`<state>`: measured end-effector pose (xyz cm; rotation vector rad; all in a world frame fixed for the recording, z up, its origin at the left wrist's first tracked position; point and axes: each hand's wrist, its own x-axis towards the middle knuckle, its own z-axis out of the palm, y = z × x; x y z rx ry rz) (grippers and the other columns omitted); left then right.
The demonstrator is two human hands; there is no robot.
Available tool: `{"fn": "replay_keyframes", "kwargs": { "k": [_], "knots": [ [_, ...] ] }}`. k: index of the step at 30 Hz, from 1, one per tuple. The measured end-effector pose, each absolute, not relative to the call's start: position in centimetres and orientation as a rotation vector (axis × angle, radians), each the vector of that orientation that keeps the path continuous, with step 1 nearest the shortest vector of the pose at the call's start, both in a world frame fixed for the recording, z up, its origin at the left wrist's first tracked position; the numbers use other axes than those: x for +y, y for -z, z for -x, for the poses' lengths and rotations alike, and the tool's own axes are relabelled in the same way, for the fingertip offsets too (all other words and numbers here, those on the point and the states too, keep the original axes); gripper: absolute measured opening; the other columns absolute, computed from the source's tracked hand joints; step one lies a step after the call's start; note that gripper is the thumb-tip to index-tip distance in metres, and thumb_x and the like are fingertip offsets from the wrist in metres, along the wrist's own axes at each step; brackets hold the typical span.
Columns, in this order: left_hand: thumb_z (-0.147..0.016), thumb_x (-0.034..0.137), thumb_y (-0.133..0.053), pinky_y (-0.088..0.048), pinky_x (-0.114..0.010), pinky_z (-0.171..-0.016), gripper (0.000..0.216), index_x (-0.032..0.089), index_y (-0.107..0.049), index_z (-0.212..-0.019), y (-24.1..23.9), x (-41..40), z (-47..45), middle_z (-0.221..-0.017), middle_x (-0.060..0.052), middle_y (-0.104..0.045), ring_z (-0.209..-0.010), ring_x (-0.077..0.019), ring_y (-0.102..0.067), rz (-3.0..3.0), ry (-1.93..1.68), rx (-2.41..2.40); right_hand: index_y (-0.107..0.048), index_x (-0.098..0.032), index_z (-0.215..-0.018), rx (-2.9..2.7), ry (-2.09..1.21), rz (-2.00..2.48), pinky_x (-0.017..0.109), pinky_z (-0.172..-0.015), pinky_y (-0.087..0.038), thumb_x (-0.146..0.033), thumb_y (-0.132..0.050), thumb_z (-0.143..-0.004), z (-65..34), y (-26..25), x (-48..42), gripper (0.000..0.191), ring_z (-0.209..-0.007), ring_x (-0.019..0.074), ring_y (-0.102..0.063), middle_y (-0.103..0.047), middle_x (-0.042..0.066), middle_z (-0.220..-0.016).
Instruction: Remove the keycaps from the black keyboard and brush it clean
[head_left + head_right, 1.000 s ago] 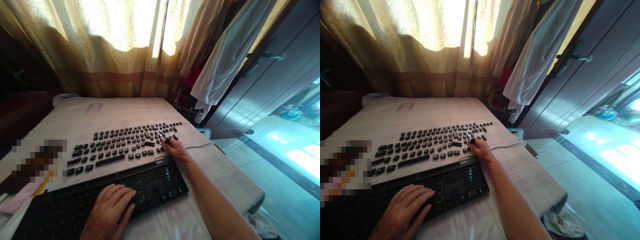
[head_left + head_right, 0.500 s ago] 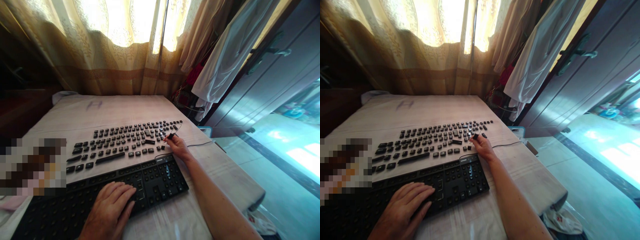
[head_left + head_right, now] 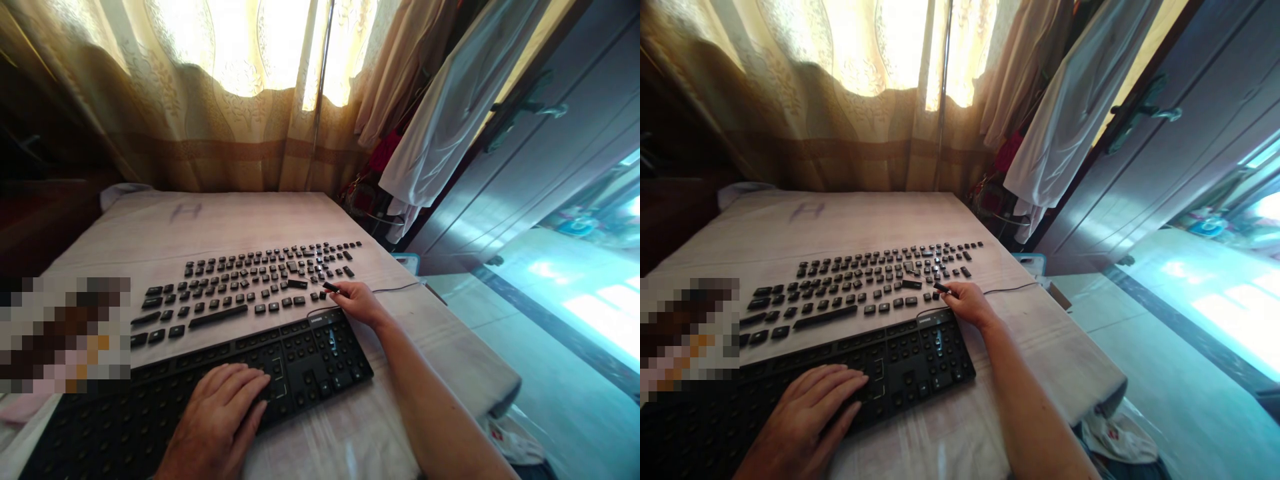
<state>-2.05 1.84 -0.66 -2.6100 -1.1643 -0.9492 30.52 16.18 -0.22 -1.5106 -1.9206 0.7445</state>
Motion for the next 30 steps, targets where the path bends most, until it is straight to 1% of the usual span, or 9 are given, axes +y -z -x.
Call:
{"fn": "replay_keyframes", "kwargs": {
  "k": [6, 11, 15, 21, 30],
  "knots": [
    [-0.097, 0.032, -0.057, -0.055, -0.036, -0.09, 0.025, 0.026, -0.07, -0.117, 0.8, 1.9, 2.0, -0.105, -0.002, -0.079, -0.098, -0.0216, -0.071, 2.614, 0.945, -1.188, -0.082, -0.019, -0.098, -1.965, -0.721, 1.579, 0.024, -0.056, -0.036, -0.03, -0.059, -0.084, -30.5, 0.5, 16.6, 0.029, -0.057, 0.0143, -0.054, -0.065, -0.002, -0.061],
    [-0.096, 0.031, -0.058, -0.056, -0.034, -0.087, 0.024, 0.026, -0.071, -0.115, 0.6, 2.0, 2.0, -0.103, -0.002, -0.079, -0.095, -0.0209, -0.072, 2.601, 0.953, -1.145, -0.082, -0.023, -0.1, -1.989, -0.654, 1.633, 0.025, -0.056, -0.035, -0.029, -0.062, -0.082, -30.0, 0.4, 16.7, 0.028, -0.054, 0.0147, -0.053, -0.063, -0.004, -0.056],
    [-0.097, 0.032, -0.057, -0.056, -0.033, -0.085, 0.024, 0.025, -0.071, -0.114, 0.5, 2.2, 2.0, -0.102, -0.001, -0.079, -0.094, -0.02, -0.072, 2.584, 0.939, -1.111, -0.082, -0.026, -0.096, -2.003, -0.598, 1.677, 0.025, -0.056, -0.034, -0.027, -0.066, -0.079, -29.5, 0.0, 16.8, 0.024, -0.054, 0.0145, -0.052, -0.062, -0.004, -0.055],
    [-0.096, 0.033, -0.058, -0.056, -0.032, -0.087, 0.024, 0.026, -0.071, -0.115, 0.7, 2.2, 2.1, -0.103, -0.001, -0.079, -0.095, -0.0199, -0.072, 2.601, 0.933, -1.115, -0.081, -0.026, -0.091, -2.019, -0.564, 1.725, 0.026, -0.058, -0.034, -0.026, -0.068, -0.079, -29.3, -0.5, 16.9, 0.018, -0.056, 0.0154, -0.054, -0.064, -0.003, -0.058],
    [-0.096, 0.033, -0.058, -0.057, -0.033, -0.087, 0.025, 0.027, -0.071, -0.116, 0.6, 2.1, 2.3, -0.103, -0.001, -0.08, -0.096, -0.0205, -0.072, 2.623, 0.915, -1.143, -0.079, -0.027, -0.094, -2.043, -0.576, 1.716, 0.025, -0.058, -0.036, -0.023, -0.067, -0.08, -29.5, -0.6, 16.8, 0.019, -0.058, 0.0151, -0.055, -0.062, -0.004, -0.058]
  ]
}}
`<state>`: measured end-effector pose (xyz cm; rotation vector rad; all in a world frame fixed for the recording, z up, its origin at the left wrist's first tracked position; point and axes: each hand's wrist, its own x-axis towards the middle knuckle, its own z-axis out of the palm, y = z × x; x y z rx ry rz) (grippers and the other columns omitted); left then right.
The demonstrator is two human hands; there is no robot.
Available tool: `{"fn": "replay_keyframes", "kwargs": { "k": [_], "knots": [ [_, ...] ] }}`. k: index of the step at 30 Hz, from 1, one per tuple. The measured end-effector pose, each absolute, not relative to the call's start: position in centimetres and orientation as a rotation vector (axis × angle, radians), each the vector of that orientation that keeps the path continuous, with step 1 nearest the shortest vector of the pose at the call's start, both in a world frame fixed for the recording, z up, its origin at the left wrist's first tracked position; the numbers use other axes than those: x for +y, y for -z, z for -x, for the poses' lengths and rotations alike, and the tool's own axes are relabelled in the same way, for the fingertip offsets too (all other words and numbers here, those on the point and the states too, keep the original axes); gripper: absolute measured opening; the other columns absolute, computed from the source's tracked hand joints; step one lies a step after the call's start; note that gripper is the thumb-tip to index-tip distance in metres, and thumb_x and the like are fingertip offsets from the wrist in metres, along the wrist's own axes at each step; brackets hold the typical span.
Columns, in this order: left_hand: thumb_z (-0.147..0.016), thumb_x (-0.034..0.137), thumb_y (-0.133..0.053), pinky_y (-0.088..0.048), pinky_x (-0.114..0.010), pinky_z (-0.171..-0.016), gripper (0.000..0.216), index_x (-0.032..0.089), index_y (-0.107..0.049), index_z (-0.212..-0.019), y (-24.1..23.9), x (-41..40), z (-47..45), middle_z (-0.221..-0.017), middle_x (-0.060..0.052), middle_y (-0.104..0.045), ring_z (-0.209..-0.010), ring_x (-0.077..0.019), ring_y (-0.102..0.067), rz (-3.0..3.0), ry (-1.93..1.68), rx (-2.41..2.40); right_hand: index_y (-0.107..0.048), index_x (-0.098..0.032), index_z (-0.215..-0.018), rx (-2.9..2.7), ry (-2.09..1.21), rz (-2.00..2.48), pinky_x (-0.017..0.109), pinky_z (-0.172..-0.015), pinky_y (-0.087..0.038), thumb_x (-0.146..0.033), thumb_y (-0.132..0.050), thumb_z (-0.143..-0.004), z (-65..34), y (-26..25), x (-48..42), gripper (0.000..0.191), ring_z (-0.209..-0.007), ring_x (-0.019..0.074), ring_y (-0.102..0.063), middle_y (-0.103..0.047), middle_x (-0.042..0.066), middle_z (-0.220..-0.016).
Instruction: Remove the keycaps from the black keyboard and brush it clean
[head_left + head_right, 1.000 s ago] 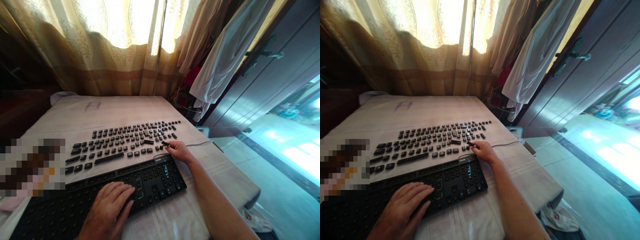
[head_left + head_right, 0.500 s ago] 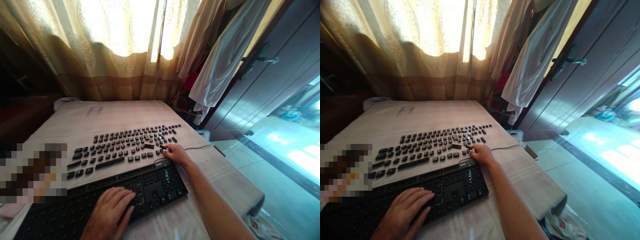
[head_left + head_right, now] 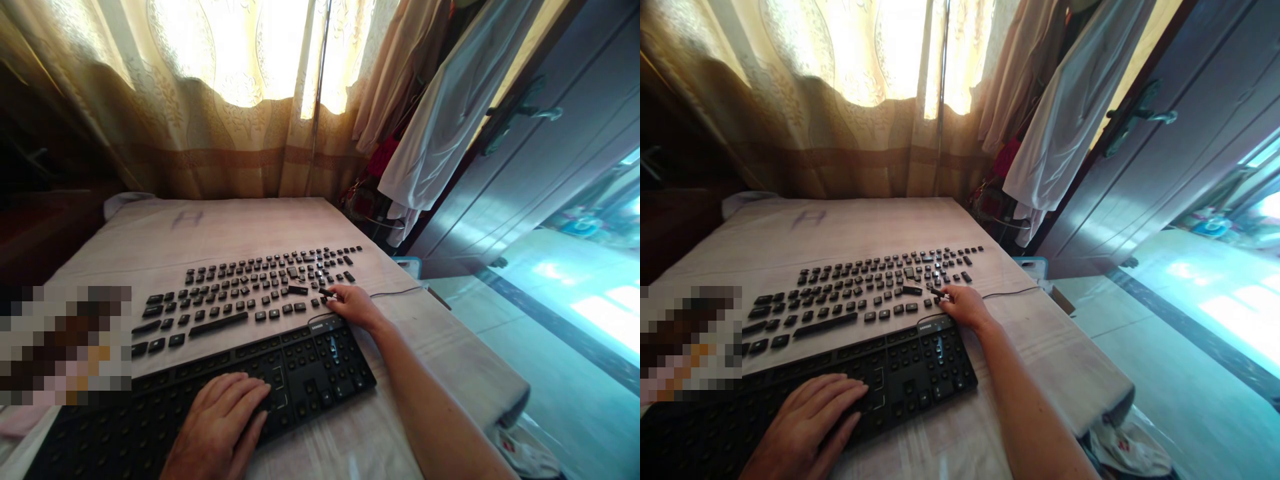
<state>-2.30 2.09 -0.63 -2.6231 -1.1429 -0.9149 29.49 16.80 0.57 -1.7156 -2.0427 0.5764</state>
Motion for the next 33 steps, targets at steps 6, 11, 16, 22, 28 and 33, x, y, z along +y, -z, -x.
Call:
{"fn": "replay_keyframes", "kwargs": {
  "k": [6, 11, 16, 22, 28, 33],
  "knots": [
    [-0.096, 0.033, -0.058, -0.057, -0.033, -0.086, 0.025, 0.026, -0.071, -0.115, 0.5, 2.1, 2.2, -0.103, -0.002, -0.08, -0.095, -0.0209, -0.073, 2.617, 0.914, -1.127, -0.08, -0.025, -0.092, -2.032, -0.599, 1.725, 0.026, -0.059, -0.036, -0.022, -0.067, -0.078, -29.6, -0.6, 16.8, 0.019, -0.058, 0.0155, -0.055, -0.061, -0.004, -0.057],
    [-0.097, 0.033, -0.056, -0.057, -0.034, -0.085, 0.024, 0.025, -0.07, -0.115, 0.2, 2.1, 2.1, -0.103, -0.001, -0.08, -0.095, -0.0205, -0.073, 2.604, 0.885, -1.119, -0.08, -0.024, -0.093, -2.027, -0.624, 1.708, 0.025, -0.059, -0.035, -0.022, -0.067, -0.078, -29.6, -0.7, 16.7, 0.019, -0.057, 0.0149, -0.053, -0.058, -0.004, -0.056],
    [-0.098, 0.033, -0.055, -0.057, -0.033, -0.084, 0.024, 0.025, -0.07, -0.114, 0.3, 2.2, 2.1, -0.102, -0.001, -0.08, -0.093, -0.0201, -0.073, 2.59, 0.892, -1.101, -0.08, -0.024, -0.097, -1.993, -0.648, 1.68, 0.025, -0.059, -0.036, -0.022, -0.068, -0.076, -29.7, -0.6, 16.7, 0.024, -0.056, 0.0144, -0.052, -0.058, -0.005, -0.056],
    [-0.098, 0.034, -0.054, -0.055, -0.033, -0.084, 0.024, 0.025, -0.071, -0.112, 0.4, 2.4, 2.0, -0.101, 0.0, -0.08, -0.094, -0.0199, -0.072, 2.581, 0.914, -1.087, -0.08, -0.021, -0.096, -1.907, -0.701, 1.601, 0.025, -0.057, -0.035, -0.022, -0.071, -0.073, -30.0, -0.2, 16.8, 0.025, -0.053, 0.0132, -0.049, -0.055, -0.006, -0.053],
    [-0.098, 0.031, -0.054, -0.053, -0.036, -0.089, 0.024, 0.026, -0.07, -0.115, 0.7, 2.0, 2.0, -0.104, -0.001, -0.079, -0.097, -0.0219, -0.071, 2.619, 0.941, -1.176, -0.074, -0.019, -0.078, -1.696, -0.724, 1.449, 0.025, -0.055, -0.033, -0.041, -0.069, -0.078, -30.3, 0.0, 16.8, 0.023, -0.052, 0.0119, -0.044, -0.049, -0.006, -0.051],
    [-0.098, 0.032, -0.055, -0.05, -0.039, -0.093, 0.024, 0.026, -0.07, -0.115, 1.0, 1.8, 2.0, -0.106, -0.002, -0.078, -0.1, -0.0232, -0.069, 2.644, 0.923, -1.219, -0.061, -0.021, -0.071, -1.402, -0.69, 1.339, 0.025, -0.051, -0.032, -0.059, -0.055, -0.083, -30.1, 0.5, 16.6, 0.041, -0.049, 0.012, -0.04, -0.04, -0.007, -0.05]
  ]
}}
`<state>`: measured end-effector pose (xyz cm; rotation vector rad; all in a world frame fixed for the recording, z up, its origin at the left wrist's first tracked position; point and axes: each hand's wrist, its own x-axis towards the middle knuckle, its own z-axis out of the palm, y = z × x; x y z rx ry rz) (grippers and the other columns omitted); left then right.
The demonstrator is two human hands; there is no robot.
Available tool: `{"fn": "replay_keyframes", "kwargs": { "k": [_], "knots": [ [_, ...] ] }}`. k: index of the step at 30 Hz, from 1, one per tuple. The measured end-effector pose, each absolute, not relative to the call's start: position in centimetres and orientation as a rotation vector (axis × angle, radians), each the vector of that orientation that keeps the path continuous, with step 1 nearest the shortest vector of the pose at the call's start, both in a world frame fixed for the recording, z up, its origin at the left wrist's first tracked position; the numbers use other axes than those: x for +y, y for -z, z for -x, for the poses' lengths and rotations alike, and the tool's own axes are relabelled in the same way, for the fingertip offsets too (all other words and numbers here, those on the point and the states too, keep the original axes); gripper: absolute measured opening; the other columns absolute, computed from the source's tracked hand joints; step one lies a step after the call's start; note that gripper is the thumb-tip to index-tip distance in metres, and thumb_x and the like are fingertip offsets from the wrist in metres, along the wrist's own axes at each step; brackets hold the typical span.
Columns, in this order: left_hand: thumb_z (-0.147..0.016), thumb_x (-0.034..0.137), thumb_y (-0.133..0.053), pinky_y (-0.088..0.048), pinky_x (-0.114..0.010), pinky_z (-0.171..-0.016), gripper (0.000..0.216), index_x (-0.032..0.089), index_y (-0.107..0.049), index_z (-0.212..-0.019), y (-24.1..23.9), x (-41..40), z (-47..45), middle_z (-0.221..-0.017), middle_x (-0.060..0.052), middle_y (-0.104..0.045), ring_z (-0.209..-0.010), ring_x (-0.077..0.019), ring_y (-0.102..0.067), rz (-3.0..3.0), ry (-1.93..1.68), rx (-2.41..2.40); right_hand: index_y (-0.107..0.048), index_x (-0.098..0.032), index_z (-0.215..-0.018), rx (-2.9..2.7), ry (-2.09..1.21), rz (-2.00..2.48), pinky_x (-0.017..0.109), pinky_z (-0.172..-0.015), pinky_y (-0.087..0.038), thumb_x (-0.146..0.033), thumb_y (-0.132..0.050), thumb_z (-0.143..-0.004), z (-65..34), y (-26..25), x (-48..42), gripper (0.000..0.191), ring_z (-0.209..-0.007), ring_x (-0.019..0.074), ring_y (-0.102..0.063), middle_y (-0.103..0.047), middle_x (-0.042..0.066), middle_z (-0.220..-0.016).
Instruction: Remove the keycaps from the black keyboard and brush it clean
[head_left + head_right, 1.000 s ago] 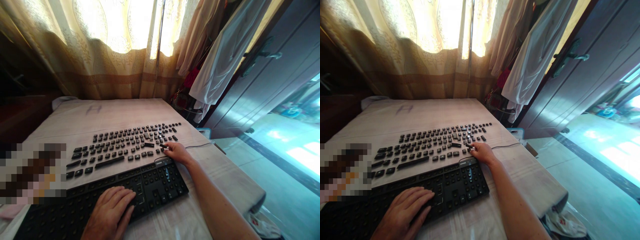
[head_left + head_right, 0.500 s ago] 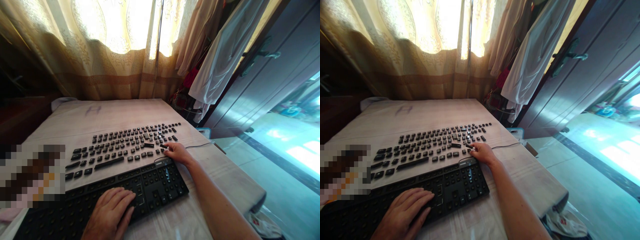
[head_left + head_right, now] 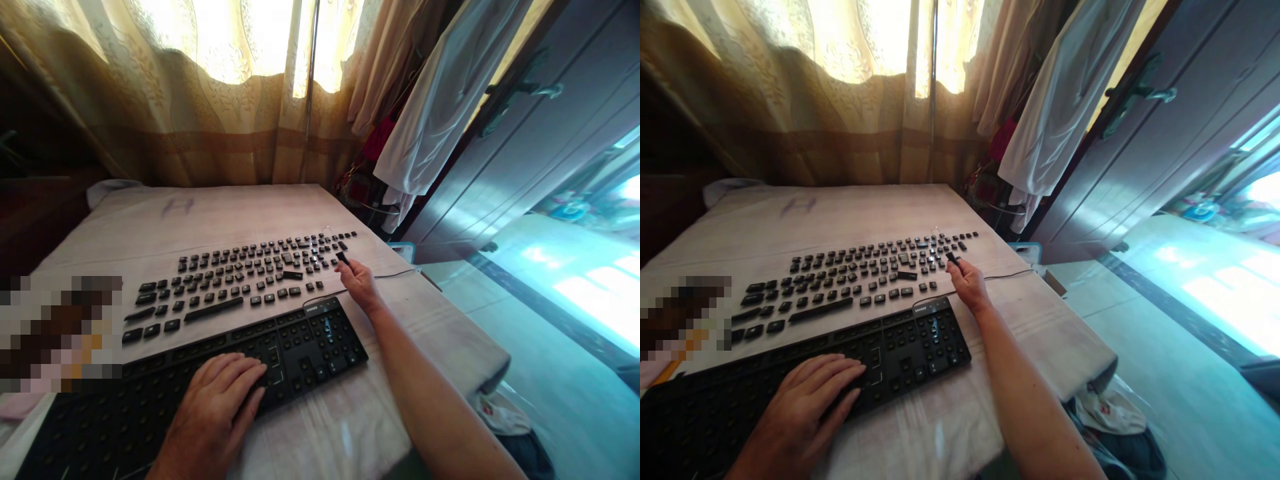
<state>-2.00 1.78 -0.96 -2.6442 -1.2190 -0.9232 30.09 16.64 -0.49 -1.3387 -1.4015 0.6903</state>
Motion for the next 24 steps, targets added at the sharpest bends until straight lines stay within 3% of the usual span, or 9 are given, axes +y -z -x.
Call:
{"fn": "replay_keyframes", "kwargs": {
  "k": [6, 11, 13, 19, 24],
  "knots": [
    [-0.091, 0.05, -0.066, -0.049, -0.045, -0.096, 0.04, 0.027, -0.068, -0.122, 0.7, 1.7, 2.1, -0.123, -0.006, -0.073, -0.113, -0.03, -0.065, 2.707, 0.81, -1.152, -0.059, -0.021, -0.073, -1.116, -0.649, 1.221, 0.024, -0.051, -0.037, -0.06, -0.045, -0.088, -29.8, -0.7, 16.4, 0.043, -0.054, 0.0122, -0.045, -0.05, -0.003, -0.06],
    [-0.087, 0.046, -0.07, -0.048, -0.05, -0.1, 0.039, 0.027, -0.069, -0.121, 1.1, 1.7, 1.9, -0.128, -0.008, -0.07, -0.117, -0.0329, -0.063, 2.716, 0.746, -1.128, -0.069, -0.019, -0.083, -1.058, -0.713, 1.156, 0.023, -0.043, -0.023, -0.058, -0.056, -0.085, -29.0, -2.3, 14.2, 0.041, -0.046, 0.0087, -0.029, -0.033, -0.009, -0.053],
    [-0.088, 0.044, -0.07, -0.049, -0.049, -0.1, 0.036, 0.026, -0.069, -0.119, 1.2, 1.7, 1.9, -0.128, -0.008, -0.07, -0.117, -0.0327, -0.063, 2.718, 0.764, -1.148, -0.071, -0.019, -0.09, -1.066, -0.769, 1.145, 0.022, -0.041, -0.022, -0.057, -0.065, -0.081, -28.5, -2.5, 12.5, 0.04, -0.043, 0.0075, -0.028, -0.033, -0.01, -0.05],
    [-0.089, 0.041, -0.069, -0.05, -0.051, -0.101, 0.034, 0.025, -0.069, -0.119, 1.2, 1.7, 2.0, -0.128, -0.01, -0.07, -0.118, -0.0333, -0.063, 2.741, 0.788, -1.146, -0.072, -0.019, -0.084, -1.213, -1.201, 1.099, 0.024, -0.051, -0.047, -0.048, -0.087, -0.066, -28.4, -2.4, 7.3, 0.038, -0.053, 0.0107, -0.057, -0.065, -0.003, -0.062],
    [-0.089, 0.043, -0.068, -0.05, -0.052, -0.101, 0.035, 0.025, -0.07, -0.119, 1.1, 1.5, 2.9, -0.129, -0.01, -0.07, -0.119, -0.0342, -0.063, 2.746, 0.774, -1.156, -0.073, -0.019, -0.082, -1.307, -1.406, 1.042, 0.024, -0.056, -0.05, -0.043, -0.09, -0.066, -27.9, -1.8, 4.9, 0.033, -0.057, 0.0101, -0.059, -0.066, -0.003, -0.067]
  ]
}}
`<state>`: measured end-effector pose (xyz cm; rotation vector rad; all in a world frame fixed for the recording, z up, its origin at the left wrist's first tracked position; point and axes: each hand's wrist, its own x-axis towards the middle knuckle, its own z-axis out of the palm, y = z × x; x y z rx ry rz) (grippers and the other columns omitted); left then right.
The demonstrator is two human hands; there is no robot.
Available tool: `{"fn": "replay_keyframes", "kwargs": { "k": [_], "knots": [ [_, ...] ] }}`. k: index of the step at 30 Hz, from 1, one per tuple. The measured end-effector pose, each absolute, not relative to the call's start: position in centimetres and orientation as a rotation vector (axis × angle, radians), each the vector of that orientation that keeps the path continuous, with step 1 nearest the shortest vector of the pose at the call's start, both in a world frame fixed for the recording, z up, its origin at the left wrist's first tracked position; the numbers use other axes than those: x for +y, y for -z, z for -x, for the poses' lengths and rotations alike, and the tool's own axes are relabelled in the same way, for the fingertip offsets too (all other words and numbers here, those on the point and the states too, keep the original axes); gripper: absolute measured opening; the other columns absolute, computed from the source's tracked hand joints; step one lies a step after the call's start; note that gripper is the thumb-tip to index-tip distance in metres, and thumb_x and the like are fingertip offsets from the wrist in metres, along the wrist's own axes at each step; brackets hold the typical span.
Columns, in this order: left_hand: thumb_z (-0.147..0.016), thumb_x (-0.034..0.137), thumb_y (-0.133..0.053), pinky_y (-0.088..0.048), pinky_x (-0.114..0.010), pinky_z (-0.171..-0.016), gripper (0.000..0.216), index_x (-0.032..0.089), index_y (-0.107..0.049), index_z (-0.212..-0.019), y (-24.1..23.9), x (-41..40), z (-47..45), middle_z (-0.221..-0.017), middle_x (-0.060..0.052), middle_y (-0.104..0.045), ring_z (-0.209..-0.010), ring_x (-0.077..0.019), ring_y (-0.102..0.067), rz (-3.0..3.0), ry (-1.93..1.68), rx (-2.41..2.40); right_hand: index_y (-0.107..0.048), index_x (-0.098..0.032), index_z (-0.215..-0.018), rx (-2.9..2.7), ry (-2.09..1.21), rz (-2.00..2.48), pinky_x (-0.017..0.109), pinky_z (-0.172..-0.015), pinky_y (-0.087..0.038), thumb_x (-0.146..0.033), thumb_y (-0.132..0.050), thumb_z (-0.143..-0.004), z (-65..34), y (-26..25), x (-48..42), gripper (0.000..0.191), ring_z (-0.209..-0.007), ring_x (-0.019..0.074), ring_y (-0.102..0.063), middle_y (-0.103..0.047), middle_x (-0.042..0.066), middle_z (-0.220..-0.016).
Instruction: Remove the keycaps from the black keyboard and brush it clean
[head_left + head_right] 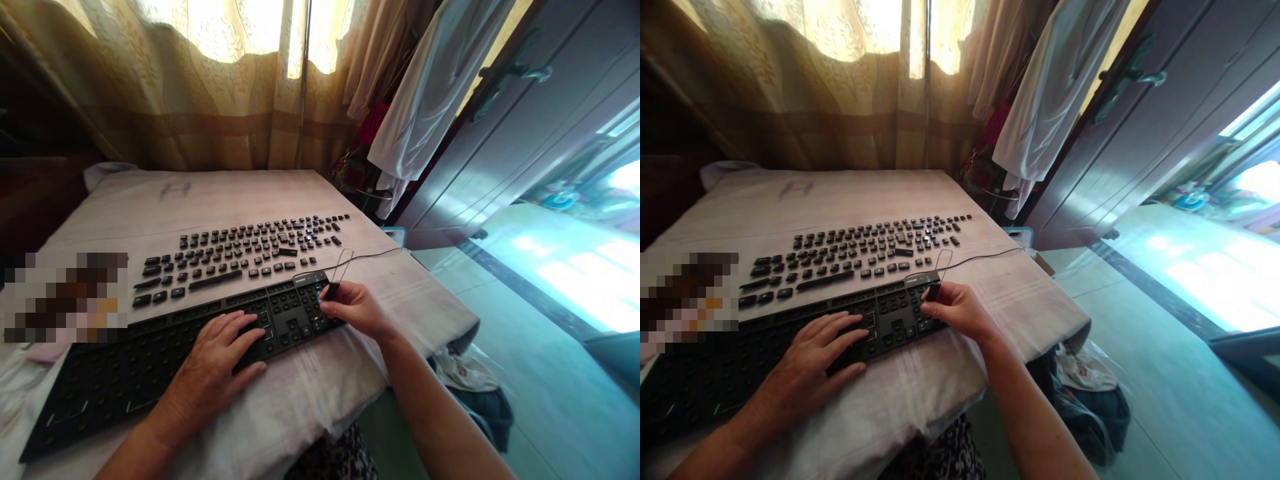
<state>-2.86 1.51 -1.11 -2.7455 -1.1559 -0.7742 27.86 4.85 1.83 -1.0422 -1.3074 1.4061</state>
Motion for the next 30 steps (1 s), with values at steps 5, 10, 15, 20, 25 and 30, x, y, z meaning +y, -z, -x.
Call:
{"fn": "replay_keyframes", "kwargs": {
  "k": [5, 10, 15, 20, 25, 30],
  "knots": [
    [-0.089, 0.043, -0.068, -0.049, -0.052, -0.104, 0.036, 0.026, -0.071, -0.12, 1.0, 1.2, 3.2, -0.13, -0.009, -0.07, -0.122, -0.0338, -0.062, 2.759, 0.757, -1.204, -0.073, -0.019, -0.084, -1.406, -1.365, 1.005, 0.025, -0.063, -0.05, -0.04, -0.086, -0.072, -25.8, -1.2, 4.0, 0.027, -0.065, 0.0121, -0.06, -0.067, -0.002, -0.073],
    [-0.088, 0.042, -0.069, -0.049, -0.052, -0.105, 0.036, 0.025, -0.071, -0.12, 1.0, 1.1, 3.1, -0.131, -0.01, -0.07, -0.124, -0.0342, -0.061, 2.762, 0.754, -1.224, -0.073, -0.019, -0.081, -1.654, -1.187, 1.031, 0.025, -0.062, -0.048, -0.035, -0.079, -0.08, -25.2, -1.1, 4.1, 0.017, -0.066, 0.0132, -0.06, -0.067, -0.001, -0.073],
    [-0.088, 0.041, -0.069, -0.049, -0.054, -0.105, 0.035, 0.025, -0.072, -0.12, 1.1, 1.1, 3.0, -0.131, -0.011, -0.07, -0.124, -0.0351, -0.061, 2.76, 0.76, -1.229, -0.074, -0.021, -0.083, -1.955, -0.928, 1.026, 0.027, -0.067, -0.052, -0.028, -0.074, -0.087, -25.7, -1.9, 4.1, 0.008, -0.071, 0.016, -0.066, -0.071, 0.001, -0.077],
    [-0.088, 0.04, -0.07, -0.049, -0.055, -0.104, 0.036, 0.024, -0.072, -0.119, 1.1, 1.2, 3.0, -0.13, -0.011, -0.071, -0.123, -0.0359, -0.062, 2.754, 0.784, -1.211, -0.072, -0.02, -0.086, -2.277, -0.629, 0.876, 0.026, -0.069, -0.052, -0.02, -0.068, -0.093, -25.6, -2.2, 4.0, 0.008, -0.074, 0.0166, -0.067, -0.072, 0.004, -0.083],
    [-0.087, 0.04, -0.07, -0.05, -0.056, -0.103, 0.036, 0.023, -0.072, -0.119, 1.0, 1.2, 2.9, -0.129, -0.012, -0.071, -0.121, -0.0367, -0.062, 2.754, 0.773, -1.204, -0.07, -0.018, -0.089, -2.434, -0.501, 0.803, 0.025, -0.064, -0.05, -0.02, -0.066, -0.094, -25.8, -2.3, 4.7, 0.007, -0.069, 0.0158, -0.064, -0.069, 0.004, -0.083],
    [-0.087, 0.04, -0.071, -0.049, -0.055, -0.105, 0.035, 0.024, -0.072, -0.119, 1.2, 1.2, 2.8, -0.129, -0.011, -0.071, -0.123, -0.0357, -0.061, 2.759, 0.782, -1.231, -0.068, -0.019, -0.084, -2.456, -0.549, 0.792, 0.025, -0.069, -0.053, -0.02, -0.066, -0.093, -26.1, -2.2, 5.7, 0.009, -0.073, 0.0156, -0.065, -0.069, 0.003, -0.082]
  ]
}}
